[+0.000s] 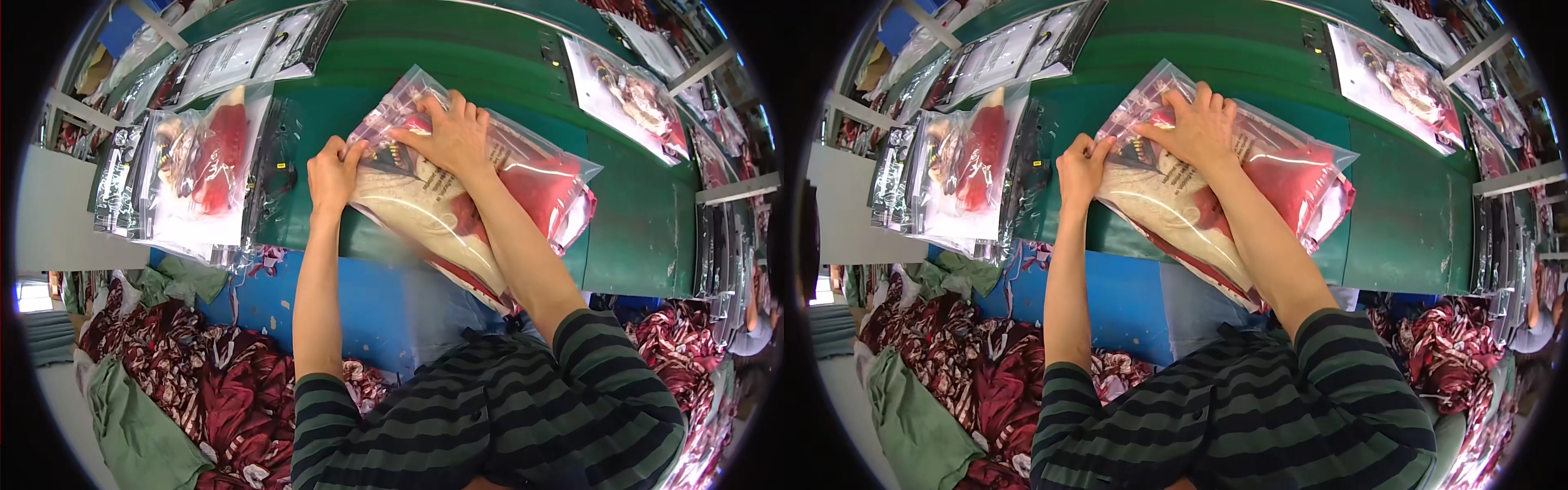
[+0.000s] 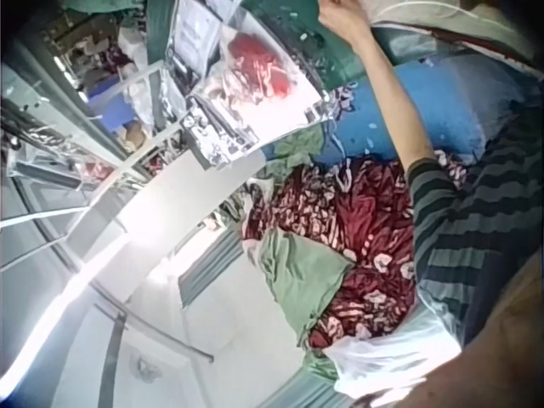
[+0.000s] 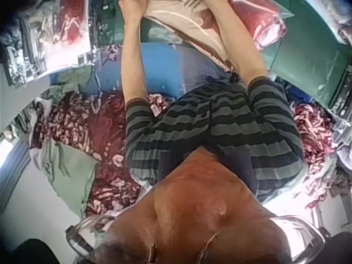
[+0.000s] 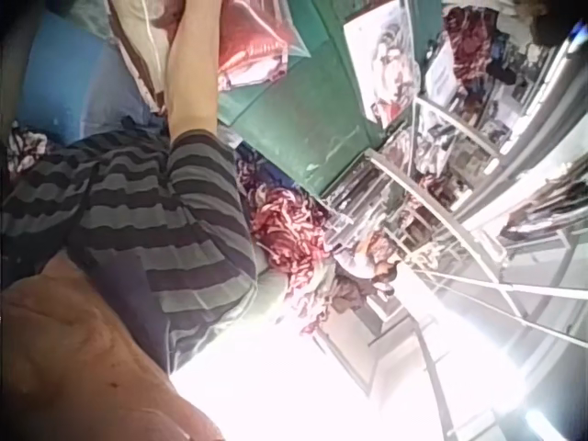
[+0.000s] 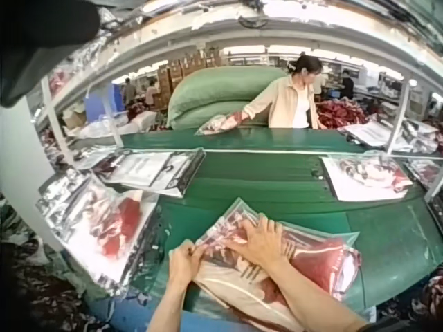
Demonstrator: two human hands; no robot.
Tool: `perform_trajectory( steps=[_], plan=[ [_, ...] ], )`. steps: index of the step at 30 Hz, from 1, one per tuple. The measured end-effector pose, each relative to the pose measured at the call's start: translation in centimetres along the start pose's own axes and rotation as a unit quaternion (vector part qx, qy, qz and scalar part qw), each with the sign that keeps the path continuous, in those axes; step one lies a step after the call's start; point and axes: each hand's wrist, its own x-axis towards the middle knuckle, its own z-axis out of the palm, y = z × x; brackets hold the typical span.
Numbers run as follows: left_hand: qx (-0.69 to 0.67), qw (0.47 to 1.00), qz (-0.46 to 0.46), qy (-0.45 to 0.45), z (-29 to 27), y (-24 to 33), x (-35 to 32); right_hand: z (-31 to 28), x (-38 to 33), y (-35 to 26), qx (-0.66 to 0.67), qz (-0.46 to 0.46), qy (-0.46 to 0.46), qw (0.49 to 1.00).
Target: Folding a red patterned textile and placing it into a clear plastic bag with an instruction sheet.
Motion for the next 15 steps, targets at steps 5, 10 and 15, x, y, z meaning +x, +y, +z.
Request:
perform_trajectory(
  steps=[5,10,15],
  plan=[
    [-0.051,0.998,-0.023,-0.012,-0.5,-0.6,0.1,0.0,0.1,-0.5,-0.037,-0.013,-0.023,0.999],
    [-0.027,1.000,-0.003,0.002,0.0,-0.4,0.5,0.7,0.6,0.0,-0.085,-0.028,0.008,0.996],
    [0.097,0.992,0.070,0.041,-0.1,-0.7,0.3,1.8,-0.2,0.4,-0.054,-0.072,0.085,0.992]
  ],
)
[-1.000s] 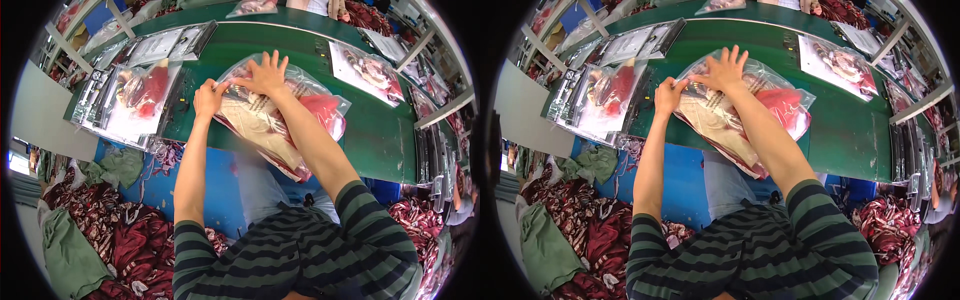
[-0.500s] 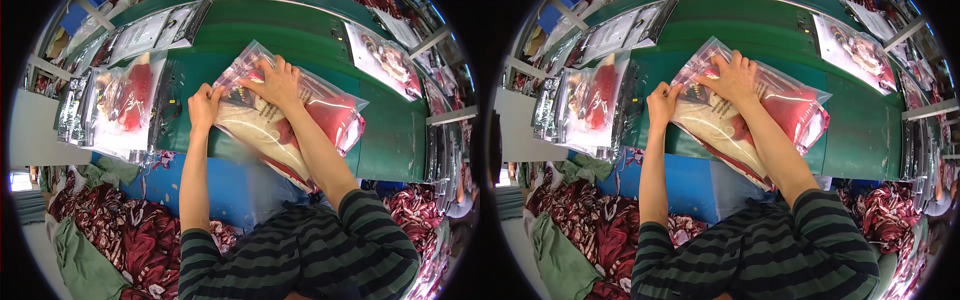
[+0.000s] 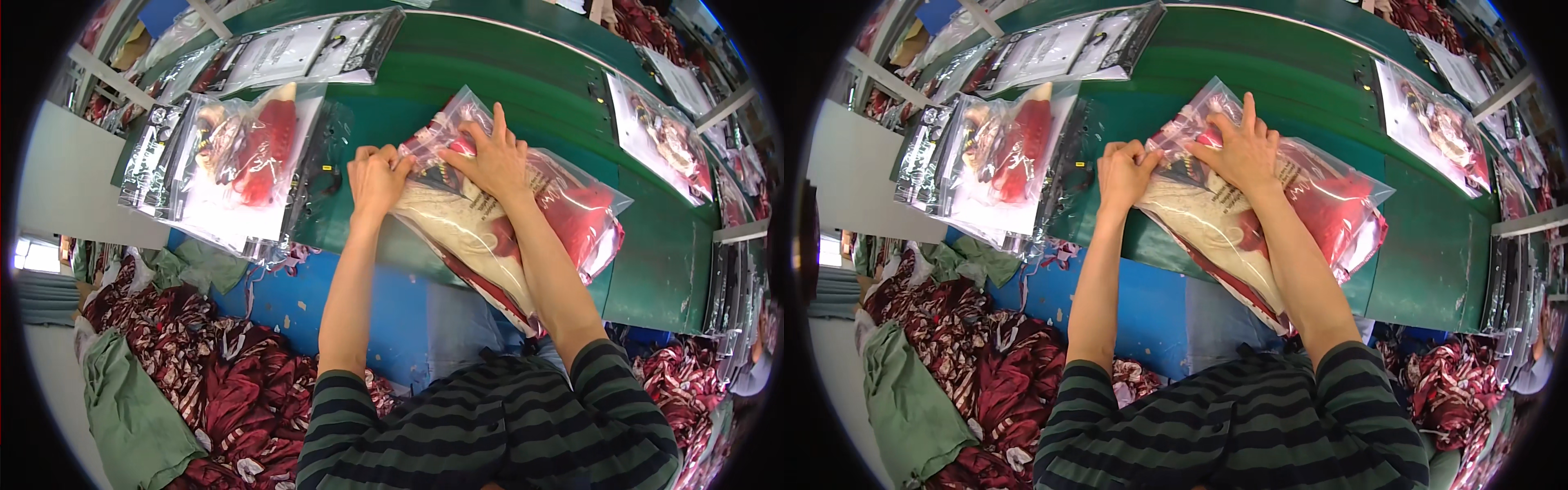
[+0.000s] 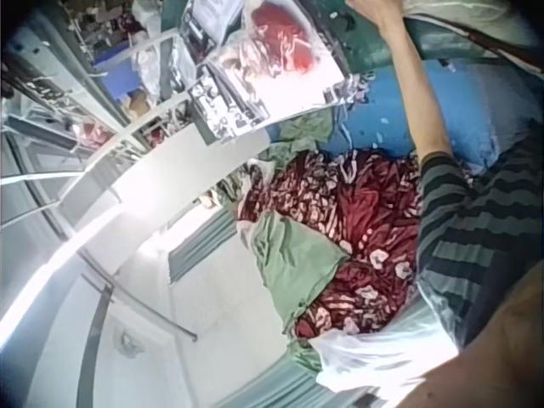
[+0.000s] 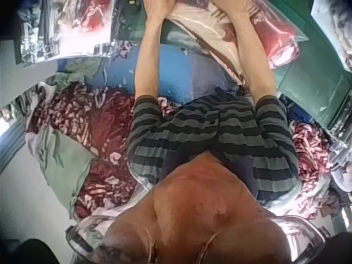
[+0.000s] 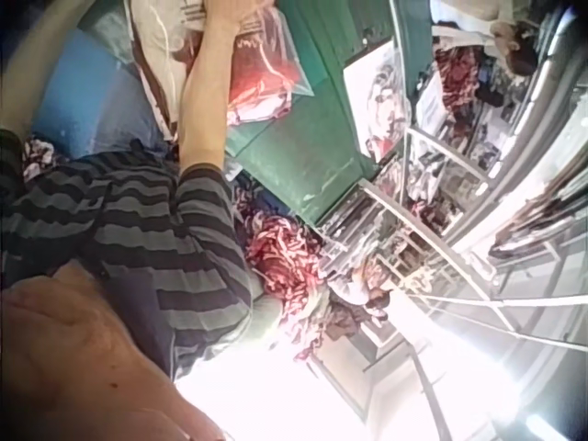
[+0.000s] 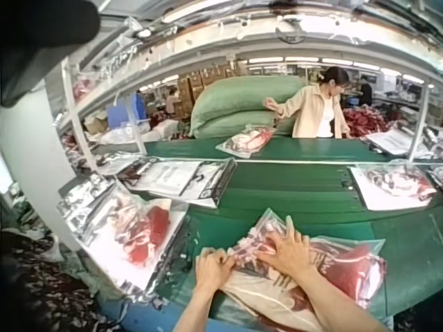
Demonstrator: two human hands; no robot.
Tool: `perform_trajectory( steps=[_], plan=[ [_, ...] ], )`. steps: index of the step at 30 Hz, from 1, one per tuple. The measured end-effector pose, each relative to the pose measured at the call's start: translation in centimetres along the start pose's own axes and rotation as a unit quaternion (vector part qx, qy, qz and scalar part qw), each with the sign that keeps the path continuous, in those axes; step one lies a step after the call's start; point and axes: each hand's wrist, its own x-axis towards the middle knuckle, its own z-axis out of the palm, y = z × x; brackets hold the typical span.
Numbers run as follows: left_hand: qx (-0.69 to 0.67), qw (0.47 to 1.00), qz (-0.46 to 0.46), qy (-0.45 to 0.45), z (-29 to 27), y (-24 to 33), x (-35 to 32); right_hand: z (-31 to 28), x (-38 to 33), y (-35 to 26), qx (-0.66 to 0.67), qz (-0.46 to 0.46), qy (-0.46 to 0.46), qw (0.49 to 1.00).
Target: Folding a red patterned textile and placing it into a clear plastic bag with an instruction sheet.
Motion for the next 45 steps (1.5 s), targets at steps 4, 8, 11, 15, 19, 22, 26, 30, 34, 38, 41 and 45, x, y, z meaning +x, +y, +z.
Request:
perform_trajectory(
  steps=[4,8,11,15,19,22,26,30,34,38,41,45],
  plan=[
    [-0.018,0.998,-0.016,-0.052,-0.6,-0.6,0.1,-0.4,-0.3,-0.5,0.001,-0.021,0.000,1.000],
    [-0.100,0.978,-0.077,-0.165,-2.3,0.7,0.8,-0.1,-0.5,-0.1,0.006,-0.028,0.011,1.000],
    [-0.260,0.958,0.021,-0.119,-0.7,0.2,0.6,-0.9,-0.7,0.7,-0.010,0.009,0.020,1.000],
    [-0.513,0.824,-0.059,-0.234,-3.6,-4.6,-0.3,-1.8,-1.3,1.6,0.005,0.054,-0.062,0.997],
    [-0.134,0.968,0.111,-0.179,-6.7,-1.0,-1.7,-3.1,-1.1,1.9,0.055,0.021,-0.001,0.998],
    [-0.059,0.940,0.314,-0.118,-5.5,0.0,1.2,-4.3,-0.8,2.3,0.085,0.036,-0.020,0.996],
    [-0.016,0.905,0.379,-0.195,-6.6,-0.1,3.1,-4.1,-1.5,2.8,0.080,0.033,-0.024,0.996],
    [-0.020,0.880,0.403,-0.251,-6.9,-0.7,3.3,-2.8,-1.6,3.1,0.100,-0.001,-0.003,0.995],
    [-0.096,0.851,0.461,-0.231,-6.4,2.8,2.7,-3.1,-1.7,3.8,0.066,0.003,0.002,0.998],
    [-0.206,0.869,0.332,-0.305,-5.9,3.7,2.7,-5.5,-1.9,2.7,0.099,0.004,-0.049,0.994],
    [-0.153,0.907,0.265,-0.289,-5.5,4.5,2.3,-5.2,-1.7,3.1,0.119,-0.037,-0.030,0.992],
    [-0.129,0.925,0.253,-0.253,-3.5,3.5,2.2,-6.8,-2.4,0.9,0.167,-0.078,-0.075,0.980]
  ],
)
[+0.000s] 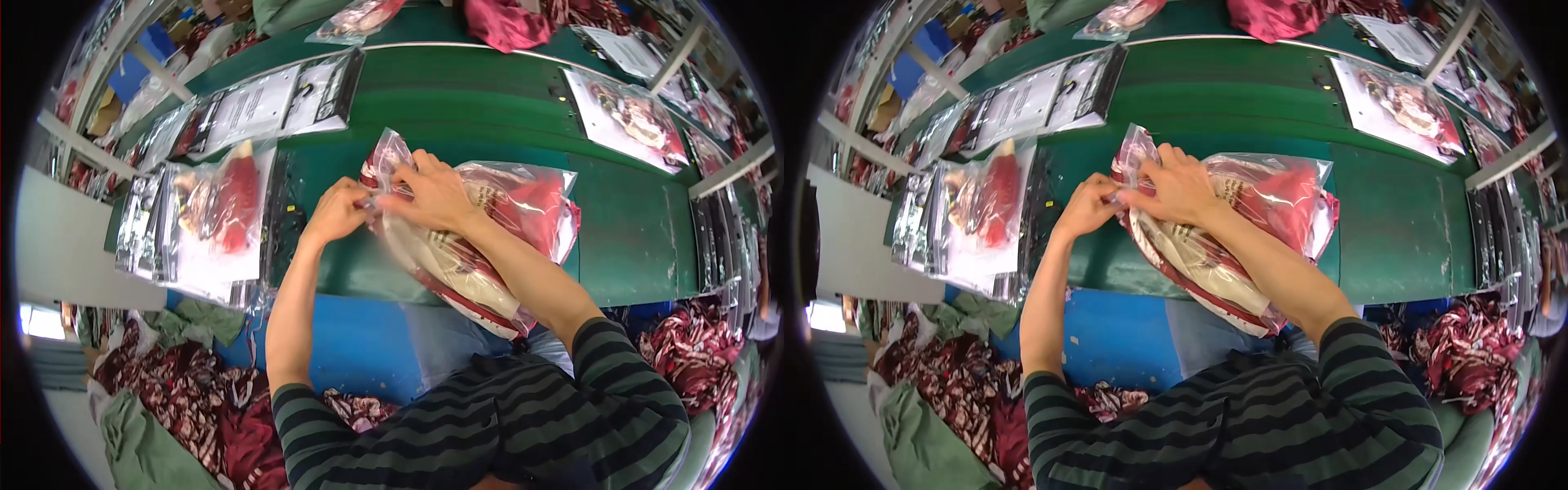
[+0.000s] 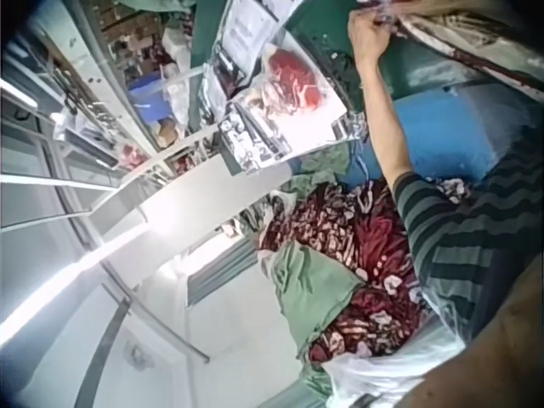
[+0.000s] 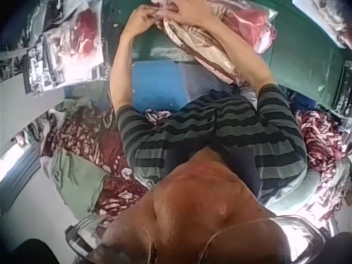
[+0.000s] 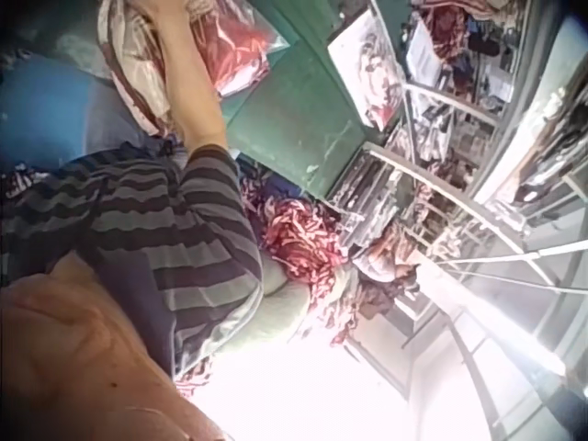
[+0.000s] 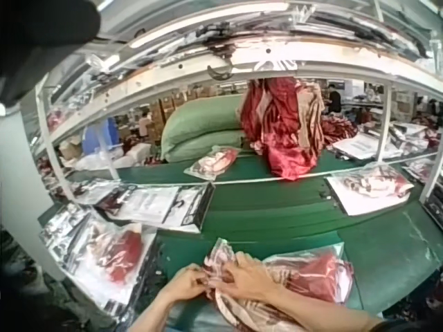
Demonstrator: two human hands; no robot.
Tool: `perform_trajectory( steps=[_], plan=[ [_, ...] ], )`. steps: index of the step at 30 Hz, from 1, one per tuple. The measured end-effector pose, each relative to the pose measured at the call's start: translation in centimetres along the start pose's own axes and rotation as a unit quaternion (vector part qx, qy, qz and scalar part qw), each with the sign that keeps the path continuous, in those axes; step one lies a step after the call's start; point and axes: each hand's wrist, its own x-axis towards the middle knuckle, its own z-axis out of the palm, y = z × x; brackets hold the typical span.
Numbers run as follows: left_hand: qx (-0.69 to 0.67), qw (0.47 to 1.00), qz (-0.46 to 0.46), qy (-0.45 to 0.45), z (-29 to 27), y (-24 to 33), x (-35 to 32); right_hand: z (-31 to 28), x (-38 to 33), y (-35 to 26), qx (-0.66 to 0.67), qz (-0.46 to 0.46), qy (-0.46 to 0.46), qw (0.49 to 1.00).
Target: Folding a red patterned textile and placing it into a clear plastic bag with an instruction sheet.
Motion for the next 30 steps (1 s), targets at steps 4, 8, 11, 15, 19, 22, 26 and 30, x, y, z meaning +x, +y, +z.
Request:
perform_trajectory(
  steps=[4,8,11,15,19,22,26,30],
  plan=[
    [0.006,0.998,-0.062,-0.019,-0.8,2.7,0.9,-0.1,-0.8,-2.5,-0.115,-0.068,0.034,0.990],
    [-0.282,0.948,-0.123,-0.076,-1.5,1.6,2.0,0.0,-1.8,-0.9,-0.074,-0.097,0.055,0.991],
    [-0.337,0.907,-0.194,0.163,-2.0,0.0,5.1,-2.1,-3.2,1.1,-0.037,-0.117,0.047,0.991],
    [0.172,0.892,-0.180,0.378,1.2,-9.3,12.9,-6.7,-5.7,4.5,-0.051,-0.107,0.055,0.992],
    [0.265,0.855,-0.314,0.316,3.9,-10.5,19.1,-11.9,-9.4,9.3,-0.075,-0.016,0.088,0.993],
    [0.214,0.858,-0.391,0.255,4.1,-8.9,20.5,-14.5,-11.9,12.9,-0.075,0.033,0.117,0.990],
    [0.198,0.885,-0.327,0.264,5.2,-1.8,21.2,-15.2,-12.5,14.3,-0.071,0.114,0.100,0.986],
    [0.141,0.951,-0.084,0.263,6.4,9.9,15.2,-14.6,-12.1,15.0,-0.055,0.121,0.108,0.985]
  ],
)
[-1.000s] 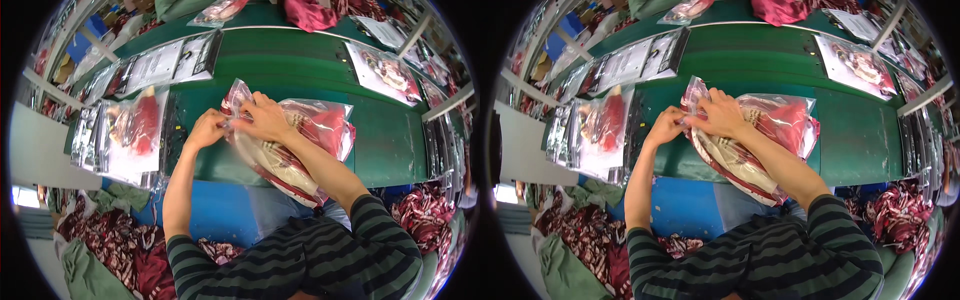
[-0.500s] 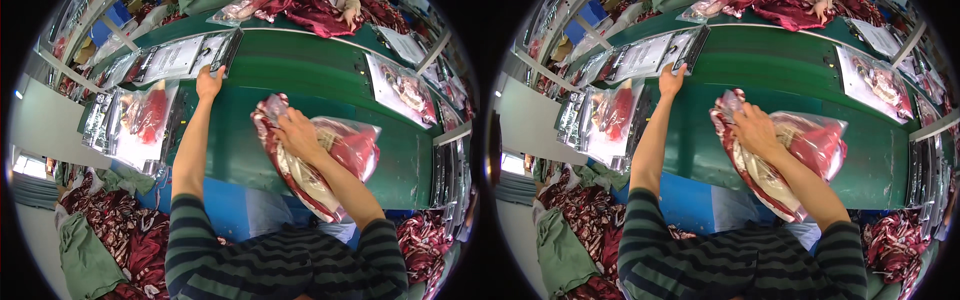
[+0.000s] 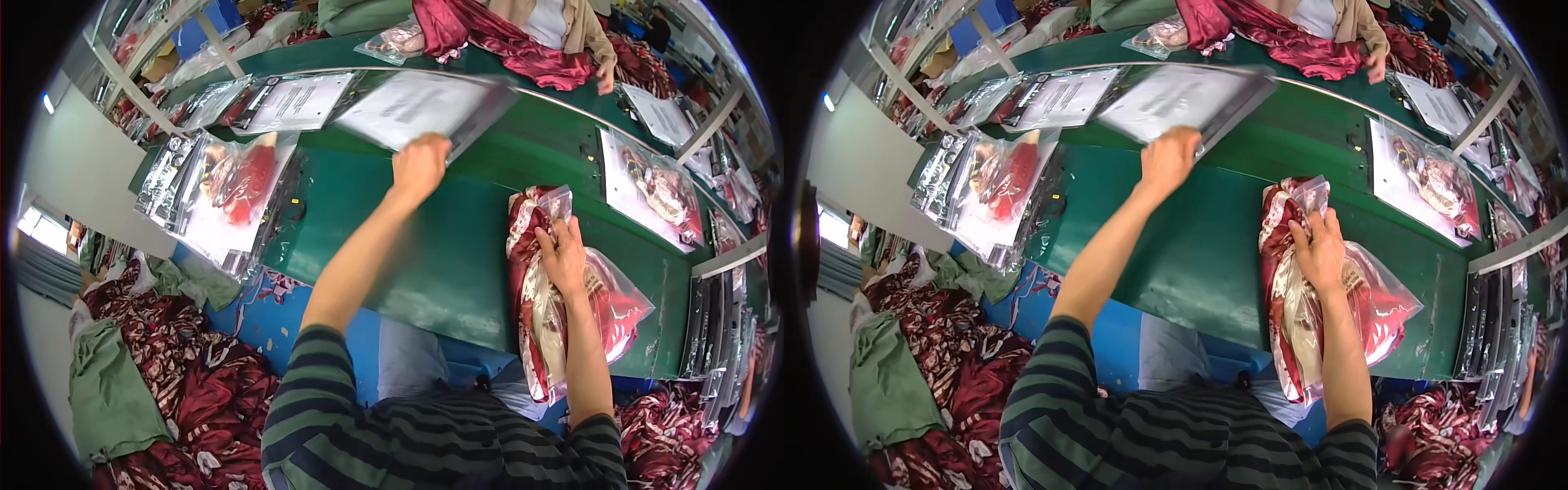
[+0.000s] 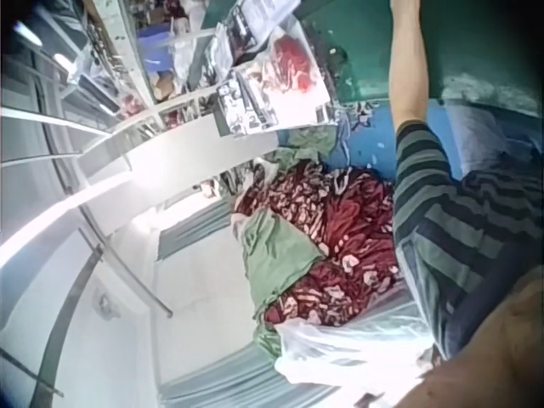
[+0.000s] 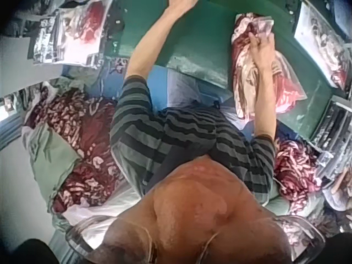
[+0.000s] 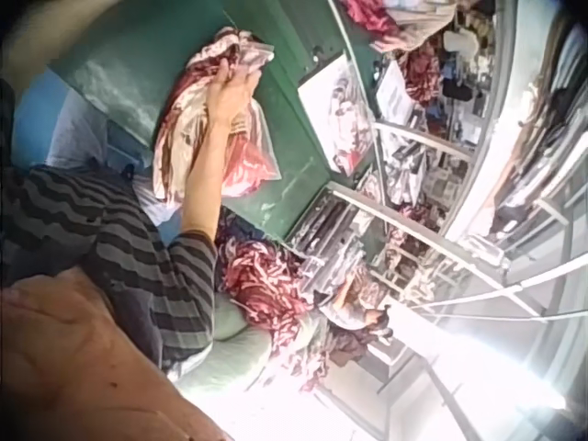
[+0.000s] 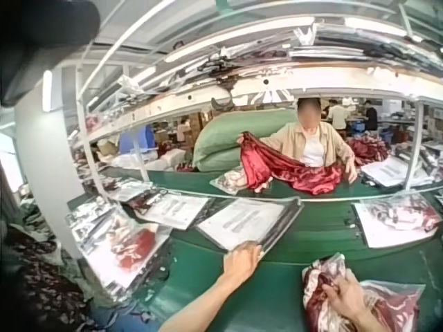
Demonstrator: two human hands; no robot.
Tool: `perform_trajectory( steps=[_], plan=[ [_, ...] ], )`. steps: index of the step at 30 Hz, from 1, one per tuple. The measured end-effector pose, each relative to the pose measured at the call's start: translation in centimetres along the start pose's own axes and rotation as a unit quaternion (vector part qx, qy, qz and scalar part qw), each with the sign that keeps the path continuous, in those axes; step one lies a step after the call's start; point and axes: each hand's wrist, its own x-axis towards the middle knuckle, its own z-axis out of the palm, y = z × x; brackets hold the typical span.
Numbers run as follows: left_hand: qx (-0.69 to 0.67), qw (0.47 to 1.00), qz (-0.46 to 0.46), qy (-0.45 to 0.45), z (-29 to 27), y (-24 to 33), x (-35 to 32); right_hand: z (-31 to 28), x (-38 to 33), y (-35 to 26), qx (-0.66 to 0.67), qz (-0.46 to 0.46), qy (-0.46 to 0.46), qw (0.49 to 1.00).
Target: Folding a red patterned textile and placing it into a clear plastic bag with an instruction sheet.
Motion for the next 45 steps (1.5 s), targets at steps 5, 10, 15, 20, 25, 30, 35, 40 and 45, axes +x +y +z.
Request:
perform_trajectory(
  steps=[5,10,15,20,25,30,35,40,45],
  plan=[
    [-0.168,0.967,0.133,-0.136,-8.3,-7.6,-9.5,-0.8,-1.5,2.2,0.011,0.008,0.042,0.999],
    [0.073,0.981,0.096,-0.153,-15.5,-16.0,-11.4,-1.8,-2.5,3.2,0.021,-0.005,0.045,0.999],
    [0.018,0.985,0.060,-0.160,-13.0,-18.8,-10.4,-2.8,-2.7,3.9,0.035,0.021,0.049,0.998],
    [0.313,0.938,0.072,-0.130,-7.2,-15.1,-8.8,-4.0,-3.2,5.6,0.032,0.023,0.086,0.995],
    [0.057,0.992,0.012,-0.112,2.5,3.0,-11.9,-6.2,-4.2,7.3,0.044,0.020,0.138,0.989],
    [-0.091,0.991,0.083,-0.047,5.7,10.7,-18.0,-8.6,-5.1,9.1,0.048,0.039,0.160,0.985],
    [-0.249,0.964,0.038,-0.087,2.7,13.5,-17.9,-10.7,-6.5,7.0,0.144,0.000,0.119,0.982],
    [-0.302,0.952,0.034,0.031,0.2,14.9,-16.0,-8.0,-7.4,3.1,0.086,-0.209,-0.056,0.973],
    [-0.362,0.929,0.074,0.006,0.1,13.8,-15.6,-5.3,-5.4,0.5,0.042,-0.224,-0.152,0.962]
  ],
)
